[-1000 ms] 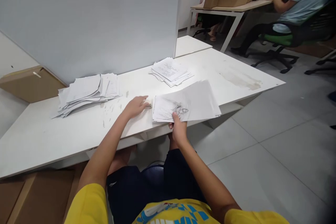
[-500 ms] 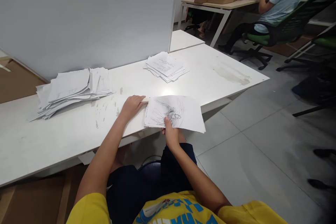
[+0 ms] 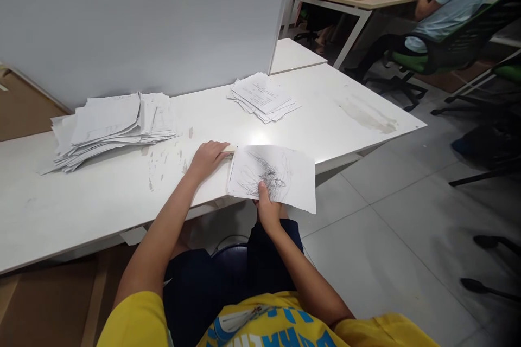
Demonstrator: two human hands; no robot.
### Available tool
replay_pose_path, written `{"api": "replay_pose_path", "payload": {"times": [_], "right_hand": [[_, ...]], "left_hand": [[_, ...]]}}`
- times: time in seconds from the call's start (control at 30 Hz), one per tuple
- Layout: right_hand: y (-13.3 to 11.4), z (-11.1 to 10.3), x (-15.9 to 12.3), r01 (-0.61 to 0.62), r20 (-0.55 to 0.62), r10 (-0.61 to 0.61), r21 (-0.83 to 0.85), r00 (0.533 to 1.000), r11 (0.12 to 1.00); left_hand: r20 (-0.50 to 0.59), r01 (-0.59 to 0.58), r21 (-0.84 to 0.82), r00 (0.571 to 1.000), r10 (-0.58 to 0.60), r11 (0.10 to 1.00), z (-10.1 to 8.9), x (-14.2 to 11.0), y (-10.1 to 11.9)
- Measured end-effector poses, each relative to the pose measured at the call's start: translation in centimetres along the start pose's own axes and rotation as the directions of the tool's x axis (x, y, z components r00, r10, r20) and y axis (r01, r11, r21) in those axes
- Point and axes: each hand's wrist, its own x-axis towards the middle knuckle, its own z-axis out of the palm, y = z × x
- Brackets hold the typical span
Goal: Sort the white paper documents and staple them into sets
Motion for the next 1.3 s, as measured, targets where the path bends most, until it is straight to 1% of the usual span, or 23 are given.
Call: {"api": "replay_pose_path", "payload": {"times": [0.07,0.1,0.13,0.27,0.43,0.57,0.8,0.83,0.9,0.97,1.0,1.03,1.1,1.13,1.17,1.2,1.23,1.27,1.3], "right_hand": [[0.3,-0.1,0.0,-0.025,-0.082,0.024,-0.008,0.996,1.0],[0.5,-0.1,0.1,-0.038,-0.108,0.037,-0.008,0.993,0.999],[0.5,-0.1,0.0,-0.042,-0.111,0.042,-0.003,0.993,0.999],[0.0,0.0,-0.1,-0.042,-0.088,0.044,0.026,0.995,0.999],[-2.1,0.9,-0.7,-0.117,-0.037,0.118,0.018,0.992,0.993],[-3.2,1.6,-0.9,-0.11,-0.035,0.111,0.038,0.993,0.993],[-2.6,1.8,-0.5,-0.138,-0.031,0.139,0.034,0.99,0.99],[-2.5,1.7,-0.5,-0.138,-0.019,0.139,0.041,0.99,0.99],[-2.5,1.5,-0.4,-0.131,-0.003,0.131,0.084,0.991,0.988],[-3.2,1.0,-0.4,-0.107,-0.033,0.114,0.15,0.993,0.983],[-3.8,0.6,-0.4,-0.078,-0.077,0.093,0.182,0.993,0.98],[-4.5,0.2,-0.4,-0.03,-0.138,0.061,0.214,0.989,0.976],[-6.4,-0.4,-0.4,0.101,-0.259,-0.025,0.285,0.966,0.953],[-7.5,-0.5,-0.4,0.161,-0.293,-0.062,0.327,0.954,0.931],[-8.6,-0.3,-0.3,0.198,-0.296,-0.087,0.372,0.951,0.907],[-9.7,0.3,-0.1,0.203,-0.263,-0.097,0.413,0.96,0.888],[-10.8,1.4,0.1,0.177,-0.195,-0.098,0.441,0.976,0.88],[-11.7,3.0,0.4,0.132,-0.098,-0.097,0.45,0.99,0.883],[-12.6,5.1,0.6,0.076,0.017,-0.093,0.442,0.996,0.894]], "left_hand": [[0.003,0.005,-0.005,1.0,-0.005,1.0,0.0,0.0,0.1],[0.009,0.003,-0.002,1.0,-0.003,1.0,0.0,0.0,0.1],[0.017,0.002,0.003,1.0,-0.002,1.0,0.0,0.0,0.2],[0.028,0.006,0.01,1.0,-0.006,1.0,0.0,-0.1,0.4],[0.004,-0.025,-0.015,1.0,0.025,1.0,-0.1,-0.1,0.6],[-0.014,-0.054,-0.016,0.998,0.053,0.998,0.0,-0.1,0.7],[0.109,-0.063,0.006,0.992,0.062,0.998,0.0,0.4,0.6],[0.112,-0.063,0.008,0.992,0.061,0.998,-0.1,0.3,0.6],[0.084,-0.065,0.012,0.994,0.064,0.998,0.0,0.1,0.7],[0.019,-0.062,0.02,0.998,0.062,0.998,0.1,-0.3,0.7],[-0.017,-0.058,0.024,0.998,0.058,0.998,0.2,-0.5,0.7],[-0.047,-0.053,0.025,0.997,0.054,0.998,0.3,-0.7,0.7],[-0.089,-0.047,0.019,0.995,0.049,0.999,0.5,-1.0,0.6],[-0.1,-0.047,0.01,0.994,0.048,0.999,0.6,-1.1,0.6],[-0.102,-0.048,-0.001,0.994,0.048,0.999,0.6,-1.2,0.6],[-0.098,-0.042,-0.012,0.994,0.041,0.999,0.7,-1.2,0.6],[-0.091,-0.03,-0.019,0.995,0.028,0.999,0.7,-1.3,0.5],[-0.084,-0.013,-0.021,0.996,0.011,1.0,0.7,-1.4,0.5],[-0.077,0.004,-0.018,0.997,-0.006,1.0,0.7,-1.4,0.5]]}}
